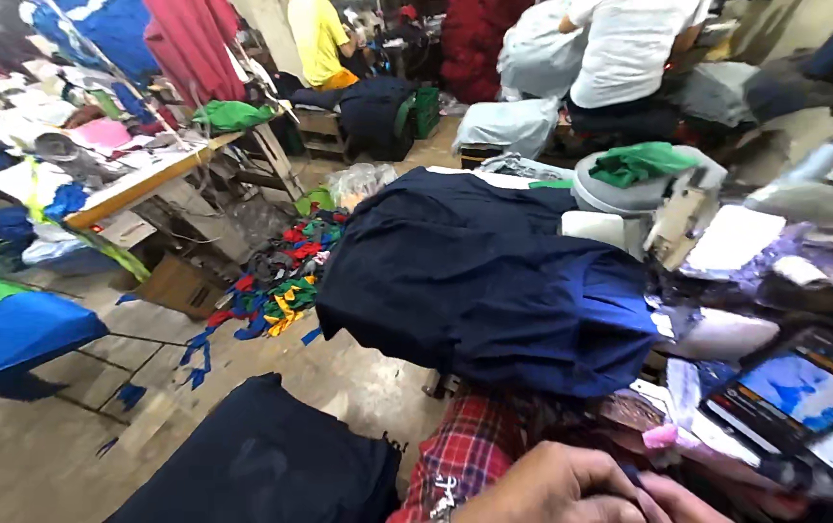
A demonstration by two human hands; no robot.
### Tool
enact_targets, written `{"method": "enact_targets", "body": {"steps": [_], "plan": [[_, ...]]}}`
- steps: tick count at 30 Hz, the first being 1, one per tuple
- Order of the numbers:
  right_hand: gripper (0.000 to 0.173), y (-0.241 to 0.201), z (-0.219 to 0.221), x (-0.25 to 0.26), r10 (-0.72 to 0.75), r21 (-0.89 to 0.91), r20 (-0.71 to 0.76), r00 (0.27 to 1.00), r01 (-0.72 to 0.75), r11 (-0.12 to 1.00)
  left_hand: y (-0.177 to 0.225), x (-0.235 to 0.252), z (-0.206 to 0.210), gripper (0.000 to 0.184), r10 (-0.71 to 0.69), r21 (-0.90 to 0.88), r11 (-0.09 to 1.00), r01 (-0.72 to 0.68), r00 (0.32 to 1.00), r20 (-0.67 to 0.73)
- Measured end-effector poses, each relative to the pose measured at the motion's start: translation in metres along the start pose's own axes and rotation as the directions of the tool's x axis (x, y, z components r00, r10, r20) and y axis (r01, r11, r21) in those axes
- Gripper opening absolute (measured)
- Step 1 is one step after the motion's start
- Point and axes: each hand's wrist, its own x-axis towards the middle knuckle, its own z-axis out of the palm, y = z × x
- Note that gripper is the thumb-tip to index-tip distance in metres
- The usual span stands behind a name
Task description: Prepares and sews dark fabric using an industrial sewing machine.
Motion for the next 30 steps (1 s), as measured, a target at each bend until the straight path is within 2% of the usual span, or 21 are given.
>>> {"method": "enact_targets", "body": {"steps": [4,7,14,19,21,25,28,30], "plan": [[0.017,-0.019,0.022,0.009,0.018,0.035,-0.053,0.998,-0.016,0.999,-0.001,0.001,-0.003,0.011,-0.124,-0.098,0.989,0.113,0.986,-0.114],[0.014,-0.016,0.023,0.01,-0.018,0.047,-0.031,0.999,0.02,0.999,-0.002,-0.002,-0.011,0.011,-0.179,-0.151,0.975,0.162,0.979,-0.099],[0.014,-0.017,0.021,0.008,-0.042,0.095,-0.039,0.998,0.045,0.994,-0.008,0.0,-0.01,0.011,-0.179,-0.227,0.962,0.15,0.977,-0.114],[0.016,-0.018,0.02,0.007,-0.091,0.002,-0.041,0.995,0.091,0.996,-0.013,0.003,-0.008,0.009,-0.189,-0.276,0.951,0.142,0.97,-0.151],[0.017,-0.021,0.021,0.006,-0.085,-0.047,-0.068,0.994,0.082,0.996,-0.013,0.003,-0.005,0.009,-0.187,-0.26,0.955,0.14,0.968,-0.166],[0.019,-0.023,0.019,0.005,-0.086,-0.107,-0.07,0.994,0.078,0.991,-0.018,0.005,0.001,0.013,-0.128,-0.111,0.988,0.105,0.965,-0.23],[0.017,-0.019,0.014,0.007,-0.098,-0.08,-0.021,0.995,0.096,0.992,-0.024,0.006,-0.002,0.027,-0.04,-0.028,0.999,0.036,0.987,-0.156],[0.017,-0.019,0.012,0.007,-0.102,-0.063,-0.013,0.995,0.101,0.993,-0.024,0.007,-0.002,0.023,-0.018,-0.05,0.999,0.011,0.987,-0.157]]}}
